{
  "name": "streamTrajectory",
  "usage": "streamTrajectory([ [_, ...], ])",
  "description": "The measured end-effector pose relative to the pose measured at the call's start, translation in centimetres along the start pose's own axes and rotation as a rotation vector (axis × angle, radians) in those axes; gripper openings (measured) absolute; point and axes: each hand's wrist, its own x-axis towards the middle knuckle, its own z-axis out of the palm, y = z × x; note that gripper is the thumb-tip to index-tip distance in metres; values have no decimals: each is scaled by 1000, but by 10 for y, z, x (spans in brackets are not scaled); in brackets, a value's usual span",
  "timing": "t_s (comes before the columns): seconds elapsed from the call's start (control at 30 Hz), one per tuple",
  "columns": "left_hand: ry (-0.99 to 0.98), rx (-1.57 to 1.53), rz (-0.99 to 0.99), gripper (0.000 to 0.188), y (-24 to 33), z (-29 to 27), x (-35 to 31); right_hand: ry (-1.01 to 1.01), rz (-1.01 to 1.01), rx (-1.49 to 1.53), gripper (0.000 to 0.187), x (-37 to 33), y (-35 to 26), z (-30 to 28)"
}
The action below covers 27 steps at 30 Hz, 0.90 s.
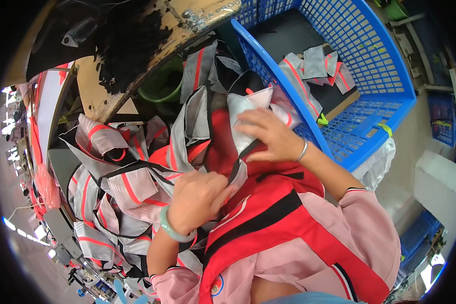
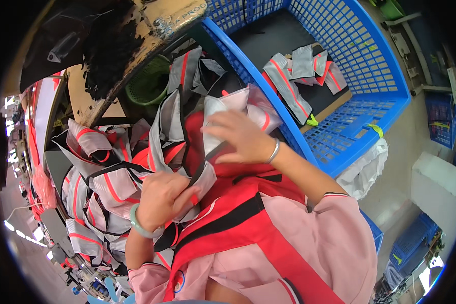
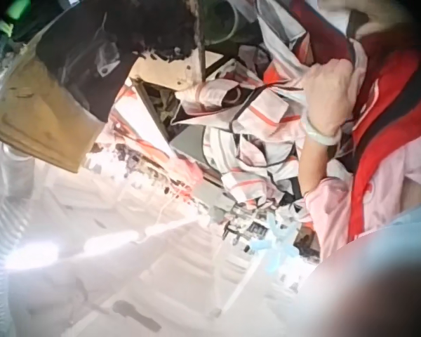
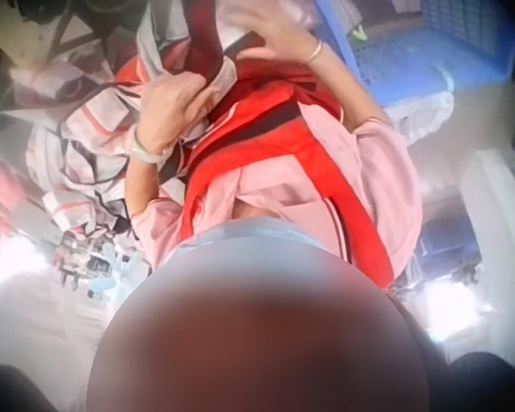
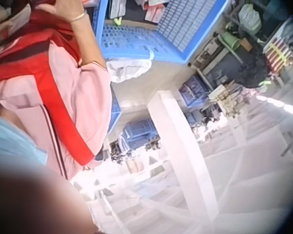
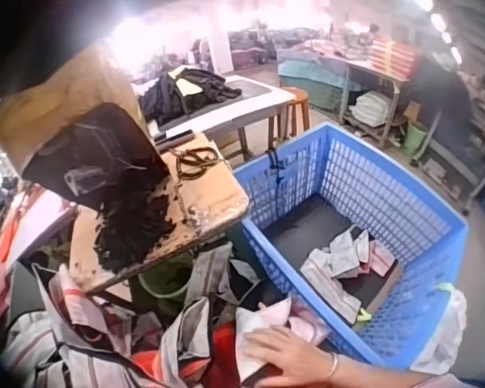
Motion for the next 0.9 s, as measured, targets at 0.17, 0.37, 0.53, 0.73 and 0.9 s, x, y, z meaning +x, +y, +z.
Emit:
streamTrajectory([
  [0.17,-48,-106,96,30,19,-32,-23,-147,151,-197,88,-2,31,-13],
  [0.37,-140,-184,54,28,8,-45,-29,-135,81,-55,42,4,31,-6],
  [0.53,129,-42,-235,42,-73,-34,9,-165,52,-28,29,-6,7,-41],
  [0.73,-79,22,35,60,-138,108,37,-343,37,101,20,18,-45,-75],
  [0.9,-112,-519,-273,37,-156,118,54,-464,80,153,20,23,-36,-51],
])
